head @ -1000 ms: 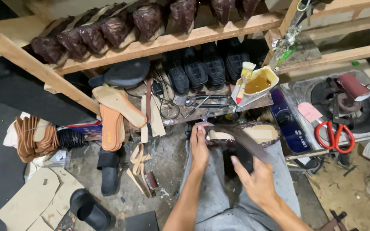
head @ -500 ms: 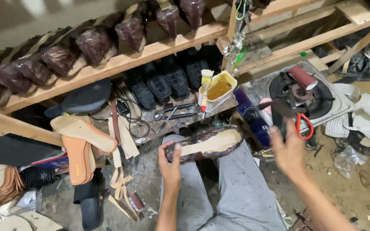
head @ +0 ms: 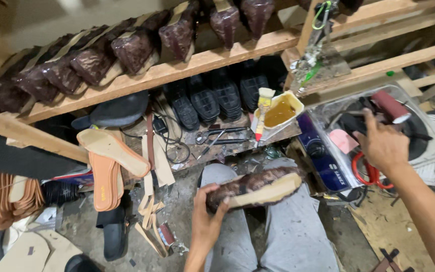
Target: The person assembles a brown sandal at a workbench. They hold the shoe on their lap, position and press a leather strap with a gold buckle onto the shoe upper, trim and fit components, then apply glue from a container with a brush onto the shoe sole area and press the parts together.
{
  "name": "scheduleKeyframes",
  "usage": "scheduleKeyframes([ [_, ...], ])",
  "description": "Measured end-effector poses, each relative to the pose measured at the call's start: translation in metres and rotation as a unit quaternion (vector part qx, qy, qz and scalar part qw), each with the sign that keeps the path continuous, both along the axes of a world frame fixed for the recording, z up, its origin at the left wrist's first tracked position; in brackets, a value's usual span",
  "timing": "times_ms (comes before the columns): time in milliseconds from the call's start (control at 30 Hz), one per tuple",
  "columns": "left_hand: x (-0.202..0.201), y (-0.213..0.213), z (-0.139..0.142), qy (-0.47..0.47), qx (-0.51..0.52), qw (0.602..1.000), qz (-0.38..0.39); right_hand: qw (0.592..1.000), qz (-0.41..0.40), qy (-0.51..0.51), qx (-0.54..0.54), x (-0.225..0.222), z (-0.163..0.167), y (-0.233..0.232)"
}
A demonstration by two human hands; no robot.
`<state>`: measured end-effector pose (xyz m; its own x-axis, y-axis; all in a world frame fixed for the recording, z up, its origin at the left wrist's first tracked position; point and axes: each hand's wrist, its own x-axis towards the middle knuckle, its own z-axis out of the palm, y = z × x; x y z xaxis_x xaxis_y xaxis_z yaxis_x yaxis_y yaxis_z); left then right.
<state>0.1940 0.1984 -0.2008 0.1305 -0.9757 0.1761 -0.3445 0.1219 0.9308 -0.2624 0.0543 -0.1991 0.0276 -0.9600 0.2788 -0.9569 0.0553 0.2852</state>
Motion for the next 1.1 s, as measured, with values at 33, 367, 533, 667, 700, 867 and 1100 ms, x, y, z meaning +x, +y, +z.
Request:
scheduleKeyframes([
  [33,0.009,-0.002,0.007,-0.043,-0.004,0.999,-0.028,0.999,0.006,0.018,-0.036,0.006,0.006,0.0],
  [367,-0.048,-0.171,0.004,-0.058,-0.049,0.987,-0.139,0.895,0.326,-0.303,-0.012,0.168,0.072,-0.053],
  [533,-0.076,-0.217,-0.021,-0.061,-0.078,0.982,-0.158,0.891,0.392,-0.229,0.013,0.198,0.066,-0.081],
  [667,-0.088,-0.221,-0.032,-0.081,-0.11,0.982,-0.131,0.86,0.379,-0.341,-0.02,0.194,0.06,-0.087],
  [700,-0.09,-0.221,-0.033,-0.08,-0.1,0.984,-0.123,0.836,0.344,-0.427,-0.036,0.192,0.061,-0.088],
  [867,-0.084,-0.213,-0.017,-0.074,-0.094,0.983,-0.139,0.598,0.244,-0.761,-0.058,0.179,0.078,-0.087],
  [1100,-0.019,-0.097,0.033,0.025,0.001,0.992,-0.124,0.809,0.319,-0.493,-0.01,0.154,0.076,-0.065],
])
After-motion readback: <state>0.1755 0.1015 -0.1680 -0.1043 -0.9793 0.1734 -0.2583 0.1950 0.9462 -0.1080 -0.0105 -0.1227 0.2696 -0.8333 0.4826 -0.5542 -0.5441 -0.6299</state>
